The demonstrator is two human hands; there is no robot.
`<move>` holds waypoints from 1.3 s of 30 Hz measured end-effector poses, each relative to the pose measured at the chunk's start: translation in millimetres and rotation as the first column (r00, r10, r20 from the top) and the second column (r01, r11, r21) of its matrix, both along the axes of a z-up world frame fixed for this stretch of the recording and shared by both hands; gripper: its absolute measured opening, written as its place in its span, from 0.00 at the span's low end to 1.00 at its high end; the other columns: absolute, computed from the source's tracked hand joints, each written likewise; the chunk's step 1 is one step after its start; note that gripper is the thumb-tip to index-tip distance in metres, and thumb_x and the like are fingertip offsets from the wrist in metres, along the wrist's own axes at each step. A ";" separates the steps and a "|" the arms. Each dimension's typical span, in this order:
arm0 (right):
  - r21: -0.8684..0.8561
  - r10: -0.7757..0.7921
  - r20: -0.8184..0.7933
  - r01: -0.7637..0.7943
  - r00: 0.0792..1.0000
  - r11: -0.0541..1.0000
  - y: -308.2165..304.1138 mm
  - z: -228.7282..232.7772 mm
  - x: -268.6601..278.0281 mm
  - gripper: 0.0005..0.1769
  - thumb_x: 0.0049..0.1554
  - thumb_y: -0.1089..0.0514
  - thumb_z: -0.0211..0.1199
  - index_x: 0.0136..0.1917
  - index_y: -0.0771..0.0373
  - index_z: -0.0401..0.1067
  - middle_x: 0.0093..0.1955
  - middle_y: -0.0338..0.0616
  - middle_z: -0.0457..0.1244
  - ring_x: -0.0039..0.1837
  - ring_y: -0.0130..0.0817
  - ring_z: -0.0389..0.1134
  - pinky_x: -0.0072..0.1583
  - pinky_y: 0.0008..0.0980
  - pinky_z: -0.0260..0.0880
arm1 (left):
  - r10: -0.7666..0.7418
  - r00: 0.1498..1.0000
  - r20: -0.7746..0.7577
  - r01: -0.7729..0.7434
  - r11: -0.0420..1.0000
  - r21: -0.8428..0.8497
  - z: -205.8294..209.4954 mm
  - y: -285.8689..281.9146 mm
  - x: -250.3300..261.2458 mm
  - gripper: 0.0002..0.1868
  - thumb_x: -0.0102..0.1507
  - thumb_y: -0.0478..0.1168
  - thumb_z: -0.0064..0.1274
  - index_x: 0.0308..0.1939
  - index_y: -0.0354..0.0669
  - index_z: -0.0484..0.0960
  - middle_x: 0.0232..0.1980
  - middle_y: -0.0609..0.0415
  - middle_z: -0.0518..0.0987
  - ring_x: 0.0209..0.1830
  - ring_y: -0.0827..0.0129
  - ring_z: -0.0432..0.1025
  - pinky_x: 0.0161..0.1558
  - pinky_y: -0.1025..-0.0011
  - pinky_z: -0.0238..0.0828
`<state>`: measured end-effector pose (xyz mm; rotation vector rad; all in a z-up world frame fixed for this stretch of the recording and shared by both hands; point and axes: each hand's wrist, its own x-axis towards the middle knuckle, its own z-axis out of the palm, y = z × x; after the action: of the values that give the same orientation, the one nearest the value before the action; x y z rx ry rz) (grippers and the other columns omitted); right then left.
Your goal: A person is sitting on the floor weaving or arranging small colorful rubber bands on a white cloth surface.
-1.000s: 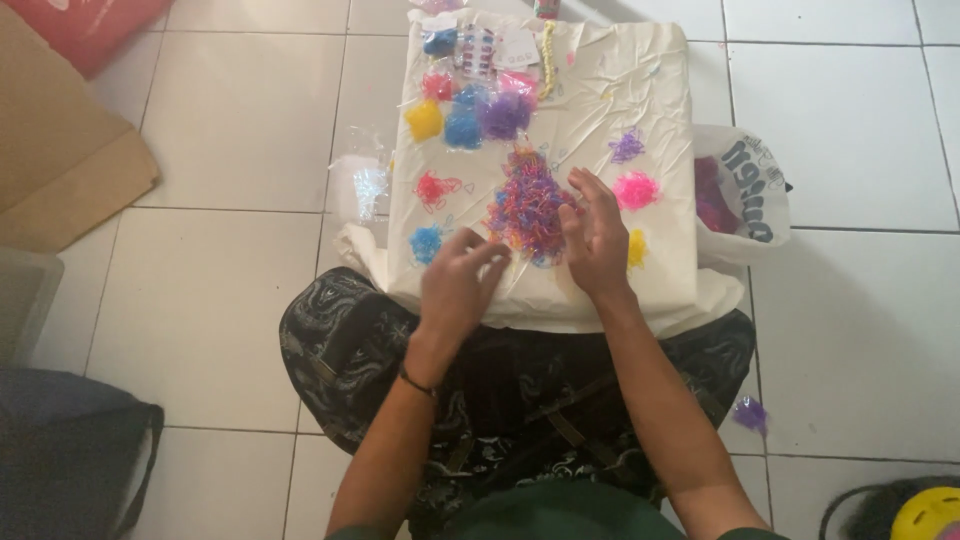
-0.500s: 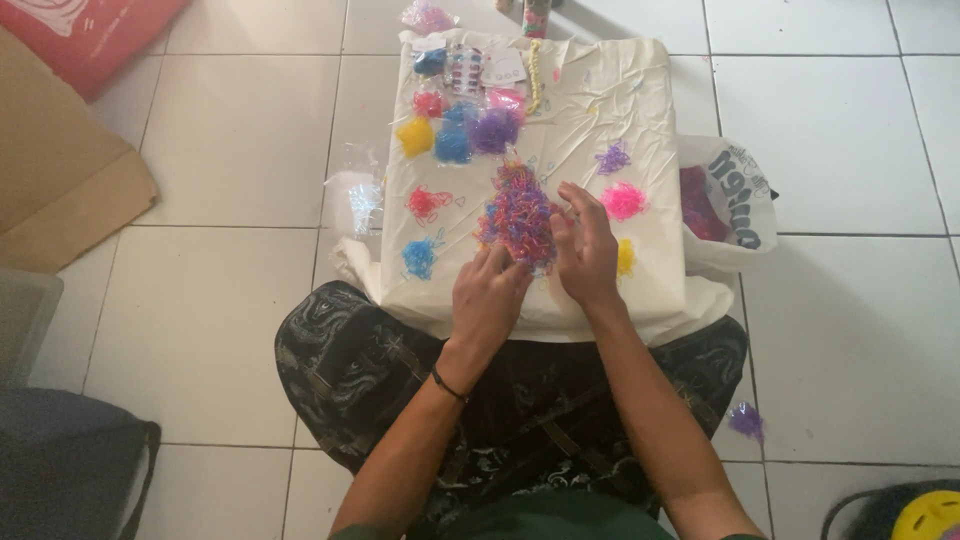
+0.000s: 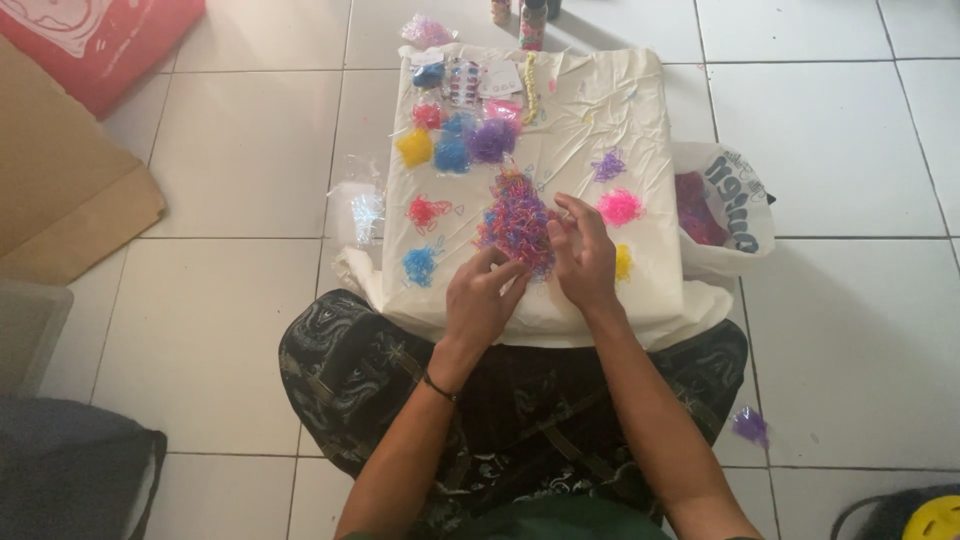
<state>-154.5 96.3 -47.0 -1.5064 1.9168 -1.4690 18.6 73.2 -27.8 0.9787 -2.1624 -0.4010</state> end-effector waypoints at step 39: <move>0.017 0.044 -0.039 -0.044 0.998 0.999 1.2 9.6 1.5 0.25 0.68 0.40 0.53 0.64 0.61 0.72 0.58 0.54 0.66 0.62 0.51 0.68 0.63 0.50 0.70 | 0.110 0.988 -0.110 -0.092 0.984 0.154 -12.2 -23.9 63.9 0.06 0.62 0.42 0.61 0.43 0.52 0.85 0.35 0.56 0.77 0.35 0.57 0.78 0.39 0.62 0.77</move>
<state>-153.0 97.5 -37.4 -1.5718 1.9009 -1.4120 82.5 49.3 -40.0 1.1141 -1.9900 -0.5632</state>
